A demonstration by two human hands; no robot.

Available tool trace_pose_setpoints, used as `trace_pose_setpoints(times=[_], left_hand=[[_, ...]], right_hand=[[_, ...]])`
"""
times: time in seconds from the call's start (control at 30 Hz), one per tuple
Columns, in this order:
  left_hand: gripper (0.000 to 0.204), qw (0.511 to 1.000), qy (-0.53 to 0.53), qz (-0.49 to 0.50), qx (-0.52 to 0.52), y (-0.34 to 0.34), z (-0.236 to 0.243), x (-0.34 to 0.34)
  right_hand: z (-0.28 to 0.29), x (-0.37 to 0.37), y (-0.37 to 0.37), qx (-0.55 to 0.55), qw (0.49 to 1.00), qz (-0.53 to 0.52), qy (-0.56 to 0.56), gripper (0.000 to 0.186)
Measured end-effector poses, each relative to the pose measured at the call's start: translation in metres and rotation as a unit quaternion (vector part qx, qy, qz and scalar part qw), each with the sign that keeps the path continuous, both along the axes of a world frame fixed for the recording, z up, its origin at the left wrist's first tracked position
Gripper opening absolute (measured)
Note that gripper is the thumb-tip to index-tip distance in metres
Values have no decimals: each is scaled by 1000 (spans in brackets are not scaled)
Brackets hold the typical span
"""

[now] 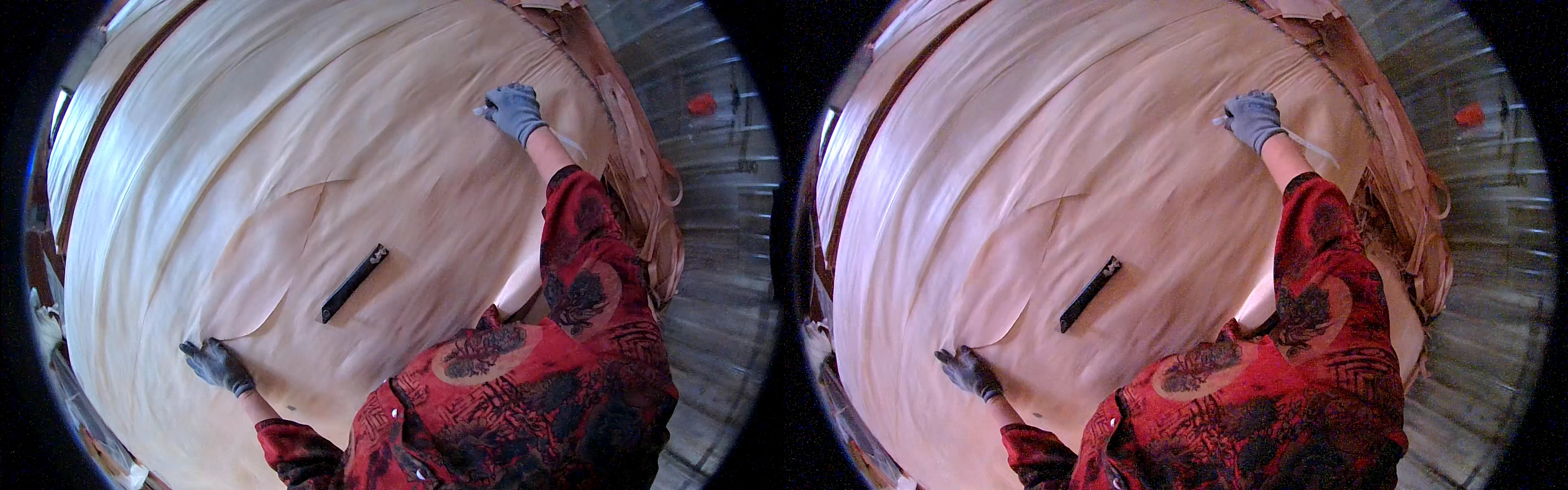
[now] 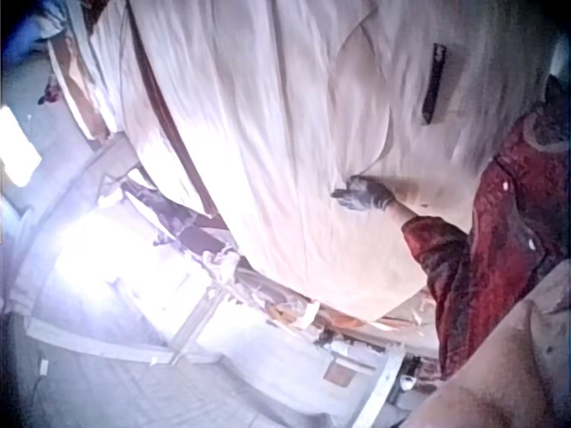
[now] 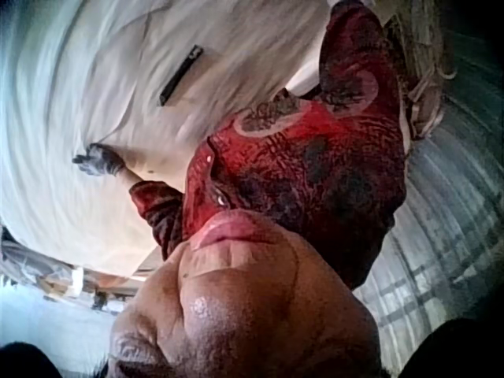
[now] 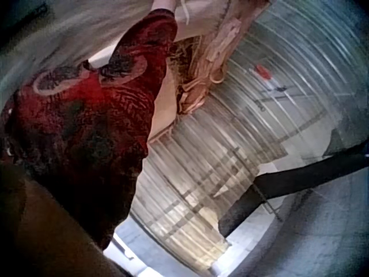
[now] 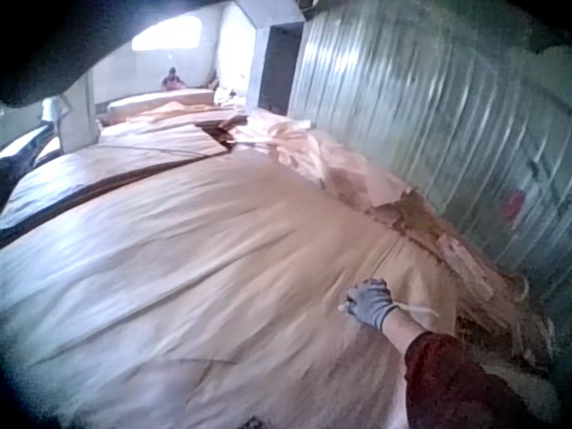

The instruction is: The person applies thin sheets of wood veneer to a large curved surface, smoothing them down and trimming the edges with a utility knife. They use small pieces of tape to secure the veneer in place and occasionally adjust the position of the sheets to ensure proper alignment.

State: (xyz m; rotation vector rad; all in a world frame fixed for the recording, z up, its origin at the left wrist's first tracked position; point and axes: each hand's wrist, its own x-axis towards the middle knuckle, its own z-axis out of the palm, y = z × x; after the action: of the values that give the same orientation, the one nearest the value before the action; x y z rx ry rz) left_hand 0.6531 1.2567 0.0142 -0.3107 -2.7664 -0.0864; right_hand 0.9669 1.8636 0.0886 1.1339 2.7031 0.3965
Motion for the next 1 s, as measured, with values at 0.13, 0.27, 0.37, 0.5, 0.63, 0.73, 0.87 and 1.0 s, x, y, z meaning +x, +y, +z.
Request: trace_pose_setpoints(times=[0.13, 0.27, 0.37, 0.5, 0.63, 0.73, 0.87, 1.0], left_hand=[[61, 998, -35, 14, 46, -1, -1, -1], [60, 1000, 7, -13, 16, -3, -2, -2], [60, 999, 7, -12, 39, -3, -4, -3], [59, 999, 19, -14, 26, -3, -2, -2], [58, 998, 30, -34, 41, -5, -3, -3], [58, 998, 24, -42, 34, -9, -4, -3], [58, 1000, -17, -6, 11, 4, 7, 0], [59, 999, 21, -28, 12, -6, -1, -2]], right_hand=[[-3, 4, 2, 10, 998, -53, 25, 25], [-1, 25, 20, 44, 991, -15, 125, 28], [-8, 25, 26, -2, 996, 14, 91, 30], [-8, 12, 23, -6, 999, 6, 49, 25], [-9, 8, 28, -44, 999, -31, 7, 18], [-13, 3, 18, 5, 1000, -8, -11, 14], [-33, 4, 14, 115, 988, 8, -105, 11], [-41, 7, 4, 132, 985, 73, -79, 12]])
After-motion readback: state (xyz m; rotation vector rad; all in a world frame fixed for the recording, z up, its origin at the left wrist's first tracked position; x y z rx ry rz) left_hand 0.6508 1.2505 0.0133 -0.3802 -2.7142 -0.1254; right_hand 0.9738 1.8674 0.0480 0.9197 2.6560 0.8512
